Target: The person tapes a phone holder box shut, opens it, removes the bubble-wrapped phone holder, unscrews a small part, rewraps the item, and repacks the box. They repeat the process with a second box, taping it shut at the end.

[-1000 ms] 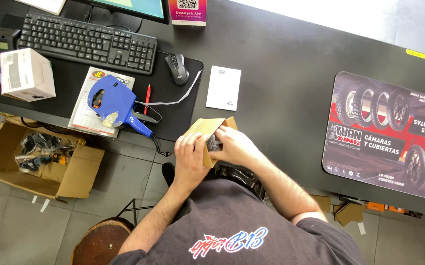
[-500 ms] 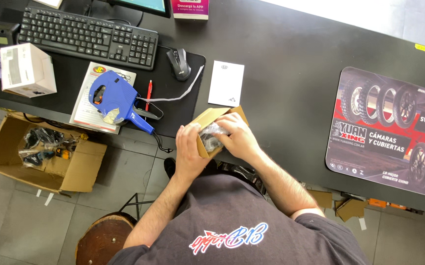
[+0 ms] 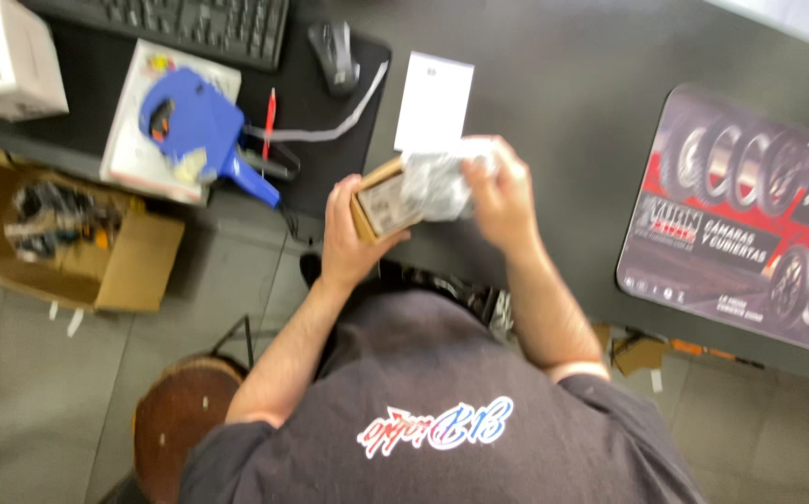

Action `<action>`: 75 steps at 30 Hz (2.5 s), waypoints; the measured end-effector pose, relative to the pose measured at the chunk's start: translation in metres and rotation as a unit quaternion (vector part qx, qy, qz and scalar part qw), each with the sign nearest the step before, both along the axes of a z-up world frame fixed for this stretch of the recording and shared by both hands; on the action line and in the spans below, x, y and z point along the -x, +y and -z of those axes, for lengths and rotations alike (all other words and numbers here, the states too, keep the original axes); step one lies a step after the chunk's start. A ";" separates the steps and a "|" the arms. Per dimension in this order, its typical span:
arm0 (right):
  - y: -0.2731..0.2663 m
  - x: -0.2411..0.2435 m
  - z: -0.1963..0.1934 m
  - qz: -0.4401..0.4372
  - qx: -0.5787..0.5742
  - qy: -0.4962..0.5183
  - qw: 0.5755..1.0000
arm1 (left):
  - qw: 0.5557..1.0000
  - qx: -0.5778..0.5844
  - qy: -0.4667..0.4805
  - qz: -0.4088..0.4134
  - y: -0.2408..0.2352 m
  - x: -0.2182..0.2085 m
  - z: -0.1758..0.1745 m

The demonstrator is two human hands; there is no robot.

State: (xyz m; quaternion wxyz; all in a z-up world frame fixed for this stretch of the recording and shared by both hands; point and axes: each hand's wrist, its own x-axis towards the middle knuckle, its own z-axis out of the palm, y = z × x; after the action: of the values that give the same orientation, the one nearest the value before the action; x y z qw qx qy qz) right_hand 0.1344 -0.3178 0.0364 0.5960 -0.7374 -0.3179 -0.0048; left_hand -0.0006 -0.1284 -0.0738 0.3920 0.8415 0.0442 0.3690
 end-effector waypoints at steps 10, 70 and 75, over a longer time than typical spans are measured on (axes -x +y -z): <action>0.019 -0.002 0.051 -0.006 -0.174 0.224 0.959 | 0.986 0.105 0.113 0.062 0.001 0.010 0.002; 0.015 0.010 -0.013 0.283 -0.285 0.314 0.861 | 0.885 0.392 0.236 0.088 -0.004 0.041 -0.128; -0.082 -0.045 0.049 0.113 -0.484 0.372 0.784 | 0.878 0.426 0.154 0.156 0.002 0.056 -0.117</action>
State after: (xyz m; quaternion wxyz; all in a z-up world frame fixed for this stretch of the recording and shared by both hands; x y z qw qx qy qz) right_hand 0.1794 -0.3994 -0.0130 0.9417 -0.3277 0.0580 0.0496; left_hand -0.0563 -0.1268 0.0435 0.7532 0.6356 0.1252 0.1142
